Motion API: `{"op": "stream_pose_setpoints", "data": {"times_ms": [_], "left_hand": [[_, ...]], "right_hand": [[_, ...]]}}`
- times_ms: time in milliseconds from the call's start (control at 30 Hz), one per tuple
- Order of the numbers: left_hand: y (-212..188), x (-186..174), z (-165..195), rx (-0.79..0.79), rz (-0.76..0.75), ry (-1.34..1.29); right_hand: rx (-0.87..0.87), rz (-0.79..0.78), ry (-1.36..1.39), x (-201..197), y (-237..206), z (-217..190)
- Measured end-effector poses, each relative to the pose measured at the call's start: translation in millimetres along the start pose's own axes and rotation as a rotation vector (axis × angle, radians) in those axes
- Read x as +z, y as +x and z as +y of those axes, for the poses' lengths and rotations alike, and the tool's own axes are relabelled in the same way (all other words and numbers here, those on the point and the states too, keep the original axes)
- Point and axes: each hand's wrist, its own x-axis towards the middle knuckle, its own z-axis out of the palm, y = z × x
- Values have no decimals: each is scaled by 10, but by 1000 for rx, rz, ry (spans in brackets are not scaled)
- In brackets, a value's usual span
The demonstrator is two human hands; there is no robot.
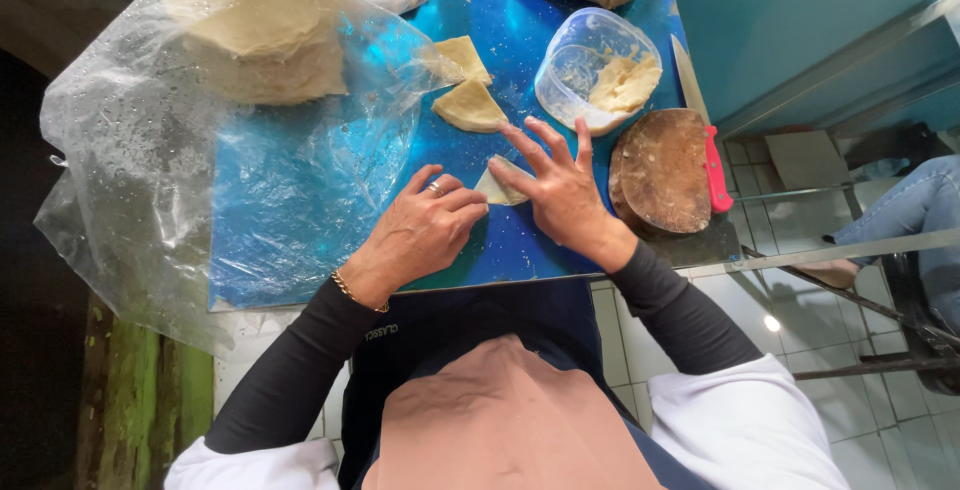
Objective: The person folds triangular dough wrappers into filled pastries at a small table. They place filling from a plastic bag onto a wrapper, fold the dough over the filling, press the edges closed by hand, and set the finished pastry aside, repeating the process with new wrappers.
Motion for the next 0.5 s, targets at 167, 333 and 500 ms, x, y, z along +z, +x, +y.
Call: {"op": "stream_pose_setpoints", "data": {"times_ms": [167, 333, 500], "left_hand": [[-7, 30, 7, 17, -1, 22], [9, -20, 24, 32, 15, -13], [0, -80, 91, 11, 14, -38]], "right_hand": [[31, -29, 7, 37, 43, -252], [132, 168, 258, -51, 336, 248], [275, 368, 26, -164, 1006, 1888]]}}
